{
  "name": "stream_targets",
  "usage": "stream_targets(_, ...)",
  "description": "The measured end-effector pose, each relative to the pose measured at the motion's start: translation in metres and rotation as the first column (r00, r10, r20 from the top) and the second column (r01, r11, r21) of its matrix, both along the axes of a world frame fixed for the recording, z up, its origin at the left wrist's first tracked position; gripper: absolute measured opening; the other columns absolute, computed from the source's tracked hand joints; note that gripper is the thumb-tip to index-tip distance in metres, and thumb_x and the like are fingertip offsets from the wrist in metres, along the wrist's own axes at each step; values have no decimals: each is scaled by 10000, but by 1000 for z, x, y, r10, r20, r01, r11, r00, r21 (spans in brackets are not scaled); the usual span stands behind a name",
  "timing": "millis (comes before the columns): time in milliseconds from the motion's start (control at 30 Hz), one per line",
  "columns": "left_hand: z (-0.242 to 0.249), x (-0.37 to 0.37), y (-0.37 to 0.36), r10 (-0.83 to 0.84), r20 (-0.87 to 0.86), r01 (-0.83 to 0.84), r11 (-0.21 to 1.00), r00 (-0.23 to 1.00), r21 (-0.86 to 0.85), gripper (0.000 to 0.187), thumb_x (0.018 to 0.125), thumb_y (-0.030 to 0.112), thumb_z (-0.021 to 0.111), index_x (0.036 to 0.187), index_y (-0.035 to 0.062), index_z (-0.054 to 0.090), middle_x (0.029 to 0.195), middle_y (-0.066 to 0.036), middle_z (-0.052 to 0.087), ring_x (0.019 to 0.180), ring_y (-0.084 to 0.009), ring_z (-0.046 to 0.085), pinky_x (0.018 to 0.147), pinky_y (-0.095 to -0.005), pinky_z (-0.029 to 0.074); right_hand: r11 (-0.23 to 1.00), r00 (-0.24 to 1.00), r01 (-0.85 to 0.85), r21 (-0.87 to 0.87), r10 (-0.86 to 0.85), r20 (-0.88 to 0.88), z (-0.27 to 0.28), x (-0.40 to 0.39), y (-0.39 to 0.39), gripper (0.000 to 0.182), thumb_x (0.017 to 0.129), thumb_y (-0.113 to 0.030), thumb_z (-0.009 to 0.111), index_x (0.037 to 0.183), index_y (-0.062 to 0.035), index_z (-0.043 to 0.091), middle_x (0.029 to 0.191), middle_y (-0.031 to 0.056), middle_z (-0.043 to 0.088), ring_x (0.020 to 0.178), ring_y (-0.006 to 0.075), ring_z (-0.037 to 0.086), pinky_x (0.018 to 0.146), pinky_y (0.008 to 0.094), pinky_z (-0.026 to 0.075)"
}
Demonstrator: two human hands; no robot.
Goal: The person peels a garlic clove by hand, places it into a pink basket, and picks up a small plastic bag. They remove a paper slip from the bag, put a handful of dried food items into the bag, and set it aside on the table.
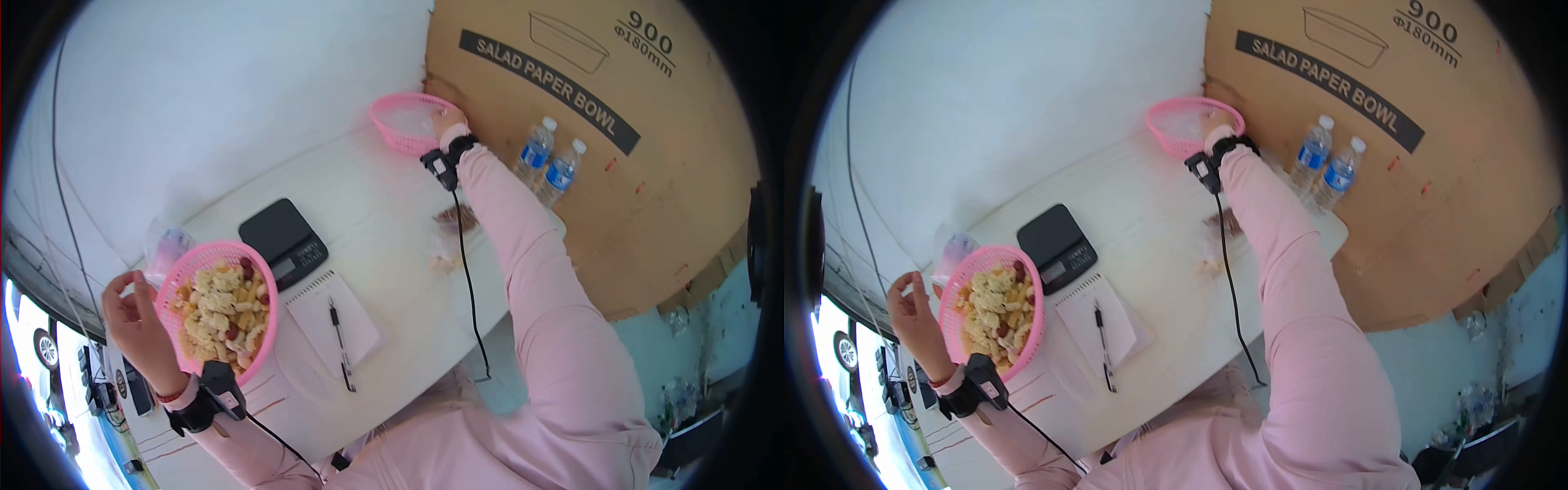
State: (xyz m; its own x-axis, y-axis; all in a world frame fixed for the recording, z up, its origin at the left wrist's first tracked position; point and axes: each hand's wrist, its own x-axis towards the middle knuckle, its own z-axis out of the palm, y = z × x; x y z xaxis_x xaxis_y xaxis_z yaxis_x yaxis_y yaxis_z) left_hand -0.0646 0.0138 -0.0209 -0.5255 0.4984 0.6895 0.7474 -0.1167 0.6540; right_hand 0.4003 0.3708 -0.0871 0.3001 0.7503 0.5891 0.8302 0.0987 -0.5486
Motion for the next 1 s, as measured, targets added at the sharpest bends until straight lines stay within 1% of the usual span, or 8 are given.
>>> stream_targets(33,0,1,2,-21,-7,22,999,1000,35,149,914,146,580,965,6,576,646,7,554,565,-26,451,517,-184,335,948,872,-307,-78,248,-422,-6,18,8,219,854,-223,613,787,-18,654,668,77,641,491,182,567,434,327,419)
stream_targets(167,-1,3,3,-93,77,92,996,993,17,165,924,166,574,950,3,586,648,21,541,570,-10,432,512,-174,316,822,753,-498,-274,254,-606,18,38,-72,280,886,-308,615,854,-33,653,531,25,535,383,98,431,337,254,279)
stream_targets(400,1,10,3,-146,69,145,989,987,19,192,927,188,572,938,-1,601,622,25,500,564,-10,430,516,-174,317,725,912,-403,-559,269,-308,3,103,-134,360,795,-405,703,724,-53,687,568,22,568,416,94,419,383,276,306)
stream_targets(567,3,17,2,-114,57,114,993,992,9,198,920,204,585,911,9,614,626,32,489,561,-16,414,515,-183,313,658,929,-188,-729,360,85,-26,119,-147,406,686,-421,773,831,-46,714,700,72,664,653,188,598,621,331,486)
stream_targets(800,6,31,0,-143,18,144,988,990,-48,219,917,210,589,891,-6,605,673,25,511,591,-19,406,536,-181,320,637,944,11,-771,247,218,-71,101,-127,478,624,-431,808,781,5,691,657,102,647,585,209,591,598,340,484)
stream_targets(867,4,35,1,-139,22,140,990,990,-23,215,921,199,583,881,-12,600,692,25,514,600,-21,401,543,-179,320,617,951,-20,-787,255,176,-65,101,-129,457,617,-415,816,759,-1,684,661,91,643,579,199,584,586,336,481)
stream_targets(933,3,30,2,-150,22,151,988,988,-21,208,923,191,580,877,-11,597,695,25,513,602,-23,399,543,-180,321,681,937,-244,-691,350,14,-52,106,-133,420,624,-378,817,771,-10,678,663,81,638,571,179,574,569,323,476)
stream_targets(1000,1,29,3,-159,26,160,987,987,-26,201,925,184,577,873,-10,593,699,24,512,604,-24,396,543,-182,322,726,947,-202,-657,315,57,-25,111,-135,401,630,-359,815,780,-14,676,666,79,639,577,170,577,568,317,475)
